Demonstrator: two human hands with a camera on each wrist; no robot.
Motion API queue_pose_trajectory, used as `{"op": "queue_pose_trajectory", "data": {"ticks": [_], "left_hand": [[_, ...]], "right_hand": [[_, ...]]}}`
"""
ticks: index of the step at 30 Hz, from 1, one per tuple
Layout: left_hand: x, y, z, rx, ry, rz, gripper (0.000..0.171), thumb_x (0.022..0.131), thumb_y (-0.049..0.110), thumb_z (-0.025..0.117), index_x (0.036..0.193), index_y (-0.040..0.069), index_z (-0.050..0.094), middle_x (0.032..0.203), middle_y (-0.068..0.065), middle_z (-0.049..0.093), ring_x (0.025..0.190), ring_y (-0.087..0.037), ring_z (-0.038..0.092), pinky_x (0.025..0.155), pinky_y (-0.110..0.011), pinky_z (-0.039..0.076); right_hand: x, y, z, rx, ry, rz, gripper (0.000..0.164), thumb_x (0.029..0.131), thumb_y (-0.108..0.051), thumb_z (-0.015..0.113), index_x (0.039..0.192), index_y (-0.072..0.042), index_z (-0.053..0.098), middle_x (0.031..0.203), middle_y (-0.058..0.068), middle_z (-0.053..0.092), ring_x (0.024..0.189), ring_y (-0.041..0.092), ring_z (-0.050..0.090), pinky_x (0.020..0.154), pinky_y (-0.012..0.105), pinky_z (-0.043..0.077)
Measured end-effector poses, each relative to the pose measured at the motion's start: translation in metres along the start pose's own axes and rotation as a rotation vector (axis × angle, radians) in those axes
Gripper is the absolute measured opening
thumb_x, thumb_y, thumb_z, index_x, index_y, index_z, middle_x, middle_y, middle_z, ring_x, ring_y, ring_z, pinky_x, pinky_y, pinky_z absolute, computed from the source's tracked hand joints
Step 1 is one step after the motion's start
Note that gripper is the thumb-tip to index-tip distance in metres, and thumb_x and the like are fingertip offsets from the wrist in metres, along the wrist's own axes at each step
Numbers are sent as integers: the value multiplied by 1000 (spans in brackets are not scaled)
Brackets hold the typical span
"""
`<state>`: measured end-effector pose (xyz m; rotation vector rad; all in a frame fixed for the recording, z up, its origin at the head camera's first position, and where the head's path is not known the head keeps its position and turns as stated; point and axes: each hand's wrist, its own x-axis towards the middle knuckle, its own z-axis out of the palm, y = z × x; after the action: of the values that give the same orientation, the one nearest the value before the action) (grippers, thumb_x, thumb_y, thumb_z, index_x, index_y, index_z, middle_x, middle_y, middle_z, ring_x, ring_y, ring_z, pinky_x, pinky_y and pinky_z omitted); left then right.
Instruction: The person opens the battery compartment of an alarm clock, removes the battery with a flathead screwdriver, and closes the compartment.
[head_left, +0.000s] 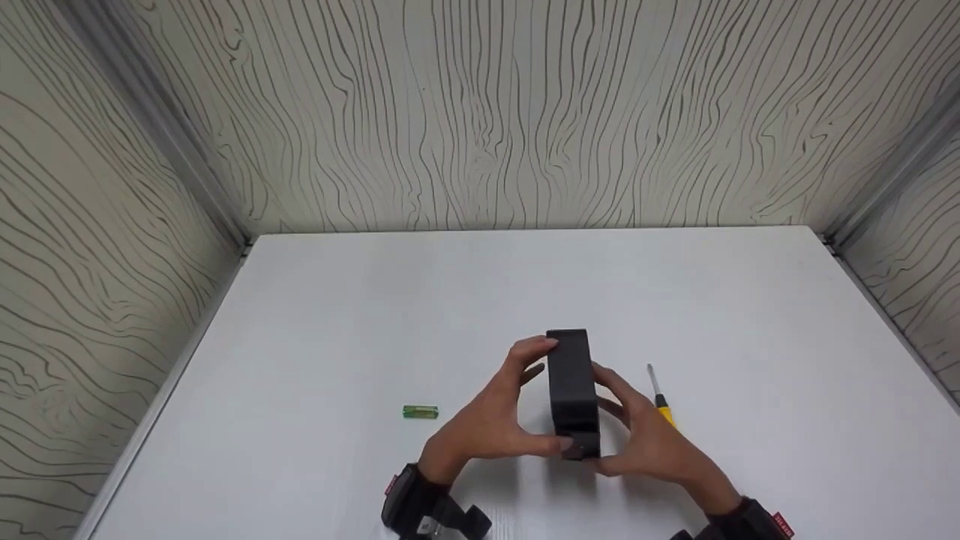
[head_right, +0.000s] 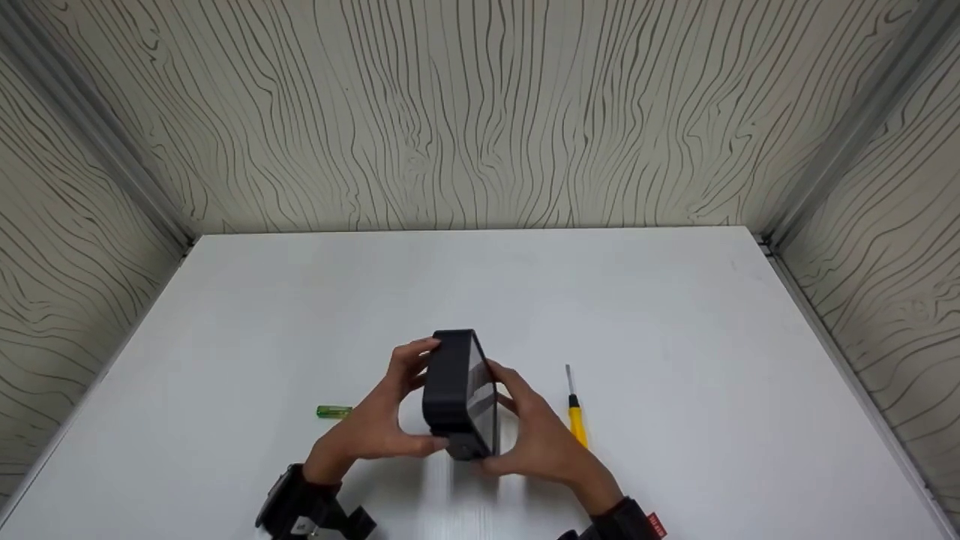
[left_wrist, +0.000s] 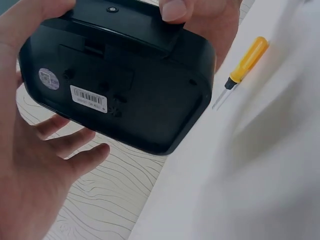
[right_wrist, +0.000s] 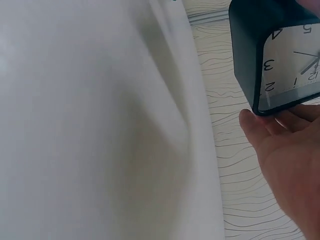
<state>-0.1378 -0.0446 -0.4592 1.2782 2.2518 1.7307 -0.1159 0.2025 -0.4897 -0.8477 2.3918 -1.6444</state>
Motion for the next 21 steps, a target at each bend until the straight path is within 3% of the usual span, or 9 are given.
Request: {"op": "queue_pose_trajectory", "data": {"ticks": [5,8,13,21], "left_hand": [[-3,-1,-4,5,2,33,100,73,19,82,149,17,18,153,-9,27,142,-23,33,115,-44,35],[-5,0,-8,24,7,17,99,73,22,82,149,19,18,154,-8,26,143,-22,31,116,-44,35],[-7,2,-15,51,23,13,97,74,24,81,148,20,20,154,-6,25,143,-22,30,114,-48,36],[-11,2,-18,39,30,-14,95,74,23,82,147,21,23,154,-3,24,144,-21,29,113,-50,37]], "right_hand": [[-1,-5,-6,-64,30,-47,110,60,-1,86,152,-13,28,150,8,39,139,6,35,104,29,47],[0,-8,-8,-109,48,-61,109,60,-5,88,152,-11,29,149,8,41,139,6,36,102,35,49],[1,-12,-12,-189,72,-65,109,59,-11,90,151,-16,31,148,5,42,137,7,39,97,43,52],[3,-14,-18,-313,72,-119,111,56,-13,90,151,-13,31,145,1,45,128,14,45,98,36,52]]}}
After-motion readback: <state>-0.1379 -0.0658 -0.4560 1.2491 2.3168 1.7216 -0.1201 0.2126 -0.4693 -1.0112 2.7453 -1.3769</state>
